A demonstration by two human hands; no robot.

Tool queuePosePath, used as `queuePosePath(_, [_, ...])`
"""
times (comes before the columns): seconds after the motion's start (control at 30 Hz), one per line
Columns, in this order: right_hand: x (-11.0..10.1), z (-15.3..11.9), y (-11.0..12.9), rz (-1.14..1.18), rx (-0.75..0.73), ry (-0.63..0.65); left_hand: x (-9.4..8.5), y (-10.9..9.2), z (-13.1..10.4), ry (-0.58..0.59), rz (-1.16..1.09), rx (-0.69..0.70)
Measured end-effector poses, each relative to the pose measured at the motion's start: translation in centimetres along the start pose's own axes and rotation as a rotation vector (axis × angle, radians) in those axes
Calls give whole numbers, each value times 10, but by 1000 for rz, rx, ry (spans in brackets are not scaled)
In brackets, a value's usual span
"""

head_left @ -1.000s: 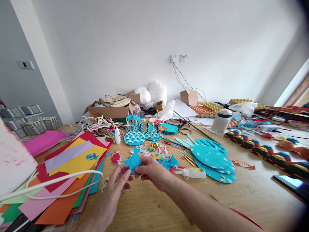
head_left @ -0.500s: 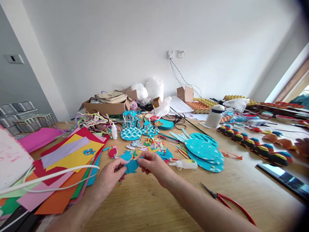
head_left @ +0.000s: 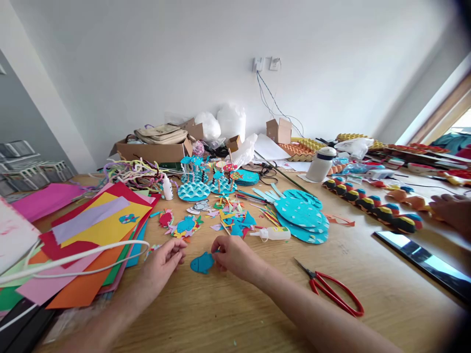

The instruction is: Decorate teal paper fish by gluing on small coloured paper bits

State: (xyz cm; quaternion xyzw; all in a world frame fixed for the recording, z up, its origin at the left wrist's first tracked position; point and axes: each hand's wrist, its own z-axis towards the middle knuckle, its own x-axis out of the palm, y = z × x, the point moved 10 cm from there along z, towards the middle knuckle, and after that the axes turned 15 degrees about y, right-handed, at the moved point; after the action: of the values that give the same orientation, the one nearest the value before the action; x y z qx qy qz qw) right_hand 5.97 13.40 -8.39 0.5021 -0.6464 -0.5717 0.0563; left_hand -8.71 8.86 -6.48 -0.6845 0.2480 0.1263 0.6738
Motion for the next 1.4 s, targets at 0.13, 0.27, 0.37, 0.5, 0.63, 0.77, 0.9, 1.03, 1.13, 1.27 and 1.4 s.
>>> queuePosePath(0.13, [-2, -12, 10, -330, 28, -63, 12, -28, -16, 13, 465, 152])
queuePosePath(0.27, [5, -15, 14, -560, 59, -51, 42, -46, -33, 48, 742, 358])
queuePosePath(0.37, [6, -16, 15, -603, 62, -33, 55, -46, -38, 52, 823, 425])
queuePosePath(0.5, [-14, -22, 15, -701, 131, -88, 57, -40, -39, 37, 825, 445])
queuePosePath(0.63, [-40, -30, 14, -801, 211, -146, 53, -36, -40, 17, 801, 459])
queuePosePath(0.77, [-45, -29, 5, -845, 293, -94, 50, -36, -41, 7, 803, 467])
queuePosePath(0.9, [-39, -25, -1, -859, 310, -86, 45, -44, -43, -40, 773, 518])
queuePosePath(1.03, [-33, -20, -7, -872, 298, -70, 40, -50, -43, -73, 749, 539])
queuePosePath(1.13, [-33, -21, -6, -873, 290, -63, 39, -56, -43, -79, 753, 563])
queuePosePath(1.27, [-38, -24, 1, -868, 285, -94, 38, -61, -44, -86, 757, 575])
queuePosePath(1.4, [-41, -28, 10, -850, 248, -166, 39, -59, -42, -62, 751, 527])
